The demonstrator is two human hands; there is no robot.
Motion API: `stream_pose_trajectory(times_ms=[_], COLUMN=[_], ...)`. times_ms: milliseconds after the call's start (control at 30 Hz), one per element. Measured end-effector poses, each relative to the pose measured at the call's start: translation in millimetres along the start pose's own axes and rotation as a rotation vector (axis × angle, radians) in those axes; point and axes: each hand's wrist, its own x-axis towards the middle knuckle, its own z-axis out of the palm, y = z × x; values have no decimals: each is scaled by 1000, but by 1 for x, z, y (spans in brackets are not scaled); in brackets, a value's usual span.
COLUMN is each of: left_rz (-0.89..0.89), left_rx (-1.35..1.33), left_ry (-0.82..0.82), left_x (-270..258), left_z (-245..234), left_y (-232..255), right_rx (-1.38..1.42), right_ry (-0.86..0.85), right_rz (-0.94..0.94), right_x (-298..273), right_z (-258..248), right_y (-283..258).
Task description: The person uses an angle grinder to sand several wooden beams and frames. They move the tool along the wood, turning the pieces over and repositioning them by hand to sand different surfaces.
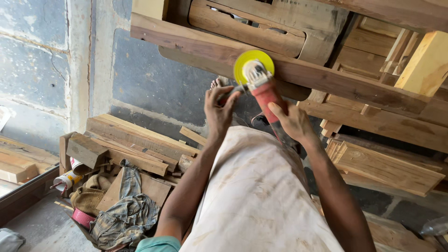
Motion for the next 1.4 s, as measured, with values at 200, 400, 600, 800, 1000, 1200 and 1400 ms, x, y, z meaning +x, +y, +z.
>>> stream_pose_trajectory(times_ms=[200,400,600,800,1000,1200,1400], left_rz=[50,85,100,253,571,524,404], left_rx=[-105,-35,-63,-21,23,158,84], left_ry=[-81,-197,-379,-592,-730,-678,-655], left_x=[-33,-58,-75,-88,-28,17,53], left_z=[47,102,164,226,256,201,120], left_y=[41,68,82,92,113,113,97], right_rx=[58,201,473,683,1232,1407,1349], right_ry=[78,146,258,448,424,251,141], right_rz=[41,129,253,206,110,-21,-4], right_x=[-37,-76,-112,-141,-124,-81,-58], right_z=[-27,-61,-82,-86,-61,-27,11], right_y=[61,110,156,203,191,143,80])
